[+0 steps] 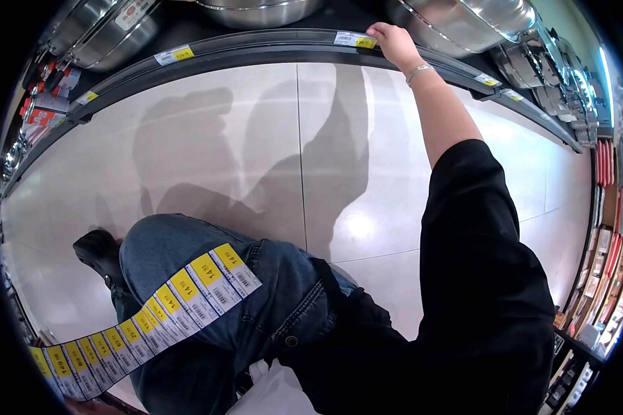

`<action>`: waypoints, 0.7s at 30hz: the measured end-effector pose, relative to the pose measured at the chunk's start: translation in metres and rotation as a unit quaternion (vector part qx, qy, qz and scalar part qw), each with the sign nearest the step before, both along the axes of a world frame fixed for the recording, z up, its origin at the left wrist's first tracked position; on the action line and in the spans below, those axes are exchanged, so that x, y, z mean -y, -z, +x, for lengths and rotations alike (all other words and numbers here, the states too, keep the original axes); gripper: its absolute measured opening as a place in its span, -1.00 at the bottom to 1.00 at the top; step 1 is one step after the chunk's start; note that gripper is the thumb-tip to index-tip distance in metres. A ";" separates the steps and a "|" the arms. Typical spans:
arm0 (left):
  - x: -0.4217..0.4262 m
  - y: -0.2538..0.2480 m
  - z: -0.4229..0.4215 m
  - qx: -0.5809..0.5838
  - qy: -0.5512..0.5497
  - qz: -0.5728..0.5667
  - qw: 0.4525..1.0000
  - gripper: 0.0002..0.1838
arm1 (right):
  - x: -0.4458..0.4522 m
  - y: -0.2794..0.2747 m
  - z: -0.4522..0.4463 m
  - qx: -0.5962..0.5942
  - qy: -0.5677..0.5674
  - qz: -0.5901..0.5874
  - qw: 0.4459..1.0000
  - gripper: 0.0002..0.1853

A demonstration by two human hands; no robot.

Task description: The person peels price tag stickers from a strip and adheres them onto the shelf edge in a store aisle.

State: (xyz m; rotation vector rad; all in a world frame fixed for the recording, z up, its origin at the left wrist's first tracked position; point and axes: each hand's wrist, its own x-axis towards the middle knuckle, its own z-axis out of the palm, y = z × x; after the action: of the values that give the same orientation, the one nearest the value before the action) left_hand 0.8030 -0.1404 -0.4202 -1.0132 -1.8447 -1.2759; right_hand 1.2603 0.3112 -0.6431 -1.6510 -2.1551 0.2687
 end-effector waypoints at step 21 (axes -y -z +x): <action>-0.001 0.001 0.003 0.002 0.037 0.026 0.999 -0.67 | -0.001 0.002 0.005 -0.047 -0.007 -0.015 0.999 -0.77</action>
State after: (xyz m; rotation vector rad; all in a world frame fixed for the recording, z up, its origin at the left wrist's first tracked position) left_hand 0.8060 -0.1398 -0.4213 -1.0606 -1.7826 -1.3623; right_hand 1.2655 0.3122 -0.6452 -1.6074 -2.1022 0.3770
